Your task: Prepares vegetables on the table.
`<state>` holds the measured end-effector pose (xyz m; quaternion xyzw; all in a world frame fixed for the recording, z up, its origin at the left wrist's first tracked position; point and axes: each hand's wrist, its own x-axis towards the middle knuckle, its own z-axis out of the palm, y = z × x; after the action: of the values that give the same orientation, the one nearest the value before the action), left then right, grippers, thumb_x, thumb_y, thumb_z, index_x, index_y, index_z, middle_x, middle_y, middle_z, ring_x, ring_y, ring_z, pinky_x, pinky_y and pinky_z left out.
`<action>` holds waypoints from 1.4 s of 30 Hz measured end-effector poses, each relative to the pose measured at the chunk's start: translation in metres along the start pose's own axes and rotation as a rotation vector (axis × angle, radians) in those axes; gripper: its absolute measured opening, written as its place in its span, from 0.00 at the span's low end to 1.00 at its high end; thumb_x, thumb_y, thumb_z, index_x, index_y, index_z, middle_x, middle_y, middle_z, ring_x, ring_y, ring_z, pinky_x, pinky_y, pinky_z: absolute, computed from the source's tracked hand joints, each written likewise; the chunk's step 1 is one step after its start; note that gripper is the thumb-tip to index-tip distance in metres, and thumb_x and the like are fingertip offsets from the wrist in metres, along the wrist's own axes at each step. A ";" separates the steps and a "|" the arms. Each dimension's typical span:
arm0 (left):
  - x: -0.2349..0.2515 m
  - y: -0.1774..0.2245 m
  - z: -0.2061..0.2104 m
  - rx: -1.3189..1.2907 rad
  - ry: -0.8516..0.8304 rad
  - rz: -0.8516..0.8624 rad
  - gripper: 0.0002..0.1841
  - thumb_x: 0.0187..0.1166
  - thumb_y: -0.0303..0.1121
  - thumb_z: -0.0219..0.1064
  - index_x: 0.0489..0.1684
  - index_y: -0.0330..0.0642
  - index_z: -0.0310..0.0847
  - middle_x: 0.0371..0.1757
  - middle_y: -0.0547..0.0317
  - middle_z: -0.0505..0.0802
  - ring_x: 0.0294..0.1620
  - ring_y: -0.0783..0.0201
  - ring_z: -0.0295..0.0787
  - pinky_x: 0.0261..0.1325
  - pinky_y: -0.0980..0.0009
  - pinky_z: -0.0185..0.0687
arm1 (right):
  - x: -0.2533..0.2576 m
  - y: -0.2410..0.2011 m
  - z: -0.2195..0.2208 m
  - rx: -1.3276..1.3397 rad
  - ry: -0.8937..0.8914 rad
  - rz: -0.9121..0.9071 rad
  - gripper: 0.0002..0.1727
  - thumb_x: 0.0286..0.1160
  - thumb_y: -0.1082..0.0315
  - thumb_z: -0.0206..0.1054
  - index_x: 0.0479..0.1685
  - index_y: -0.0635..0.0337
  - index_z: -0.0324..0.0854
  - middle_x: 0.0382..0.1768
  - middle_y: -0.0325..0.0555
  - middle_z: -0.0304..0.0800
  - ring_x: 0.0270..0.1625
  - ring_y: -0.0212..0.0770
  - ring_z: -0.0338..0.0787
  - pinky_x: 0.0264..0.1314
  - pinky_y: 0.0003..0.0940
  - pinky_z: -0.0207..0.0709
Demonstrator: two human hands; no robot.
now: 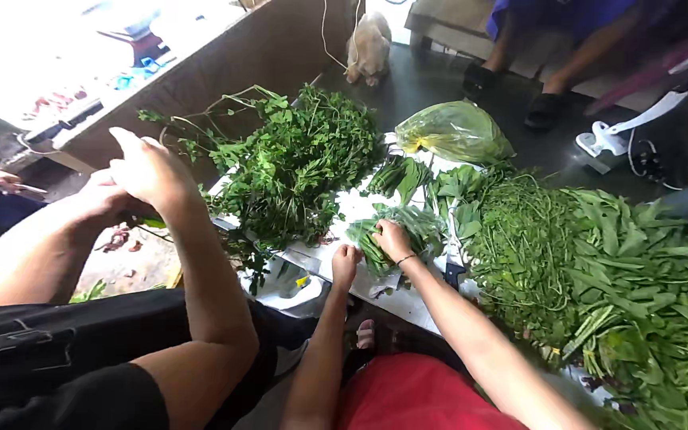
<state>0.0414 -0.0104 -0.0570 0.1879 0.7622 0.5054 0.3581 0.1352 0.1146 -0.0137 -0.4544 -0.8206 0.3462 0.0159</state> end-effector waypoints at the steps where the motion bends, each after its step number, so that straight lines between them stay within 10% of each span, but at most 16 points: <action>1: 0.001 -0.002 -0.002 0.071 -0.008 0.010 0.17 0.92 0.31 0.49 0.51 0.24 0.81 0.44 0.41 0.92 0.45 0.56 0.92 0.57 0.58 0.87 | 0.000 0.003 -0.004 -0.043 -0.016 -0.024 0.15 0.80 0.64 0.68 0.60 0.61 0.86 0.60 0.62 0.90 0.66 0.63 0.88 0.67 0.67 0.78; 10: -0.032 0.046 -0.032 0.302 -0.103 0.467 0.30 0.75 0.40 0.74 0.73 0.33 0.75 0.76 0.37 0.80 0.79 0.43 0.74 0.80 0.44 0.70 | -0.064 0.005 -0.100 -0.043 0.168 -0.406 0.11 0.75 0.74 0.70 0.52 0.60 0.92 0.55 0.60 0.87 0.53 0.55 0.90 0.58 0.53 0.86; 14: -0.051 0.086 -0.020 0.092 -0.381 0.501 0.21 0.84 0.34 0.64 0.73 0.34 0.75 0.60 0.49 0.91 0.59 0.61 0.90 0.66 0.58 0.85 | -0.076 -0.028 -0.096 0.151 0.096 -0.649 0.11 0.70 0.76 0.73 0.51 0.61 0.92 0.53 0.56 0.88 0.51 0.49 0.90 0.56 0.46 0.87; 19: -0.038 0.051 -0.035 -0.344 -0.293 0.200 0.13 0.91 0.28 0.48 0.61 0.34 0.75 0.35 0.60 0.86 0.32 0.68 0.84 0.44 0.68 0.86 | -0.042 0.006 -0.025 0.267 0.030 -0.308 0.17 0.78 0.65 0.71 0.61 0.64 0.85 0.58 0.59 0.88 0.53 0.52 0.91 0.60 0.50 0.86; 24: -0.038 0.037 -0.054 -0.447 -0.252 0.092 0.14 0.92 0.26 0.45 0.59 0.32 0.76 0.37 0.56 0.89 0.36 0.64 0.89 0.47 0.65 0.88 | -0.035 0.022 0.024 -0.170 -0.061 -0.208 0.22 0.80 0.60 0.67 0.70 0.59 0.83 0.67 0.58 0.86 0.72 0.58 0.84 0.76 0.56 0.75; 32: -0.051 0.047 -0.045 -0.270 -0.440 0.300 0.18 0.87 0.29 0.49 0.67 0.30 0.77 0.66 0.48 0.89 0.69 0.59 0.85 0.75 0.58 0.79 | -0.083 -0.007 -0.081 0.128 -0.013 -0.475 0.15 0.75 0.71 0.70 0.58 0.64 0.90 0.55 0.58 0.90 0.52 0.51 0.91 0.57 0.47 0.86; 42: -0.063 0.061 -0.012 -0.243 -0.658 0.185 0.15 0.88 0.31 0.52 0.62 0.31 0.77 0.51 0.55 0.93 0.52 0.65 0.91 0.62 0.62 0.87 | -0.083 0.002 -0.097 0.147 -0.161 -0.529 0.12 0.80 0.68 0.68 0.54 0.63 0.91 0.47 0.54 0.91 0.46 0.45 0.90 0.56 0.42 0.84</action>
<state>0.0706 -0.0330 0.0232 0.3650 0.5203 0.5350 0.5566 0.2186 0.1061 0.0828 -0.1931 -0.8820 0.4236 0.0731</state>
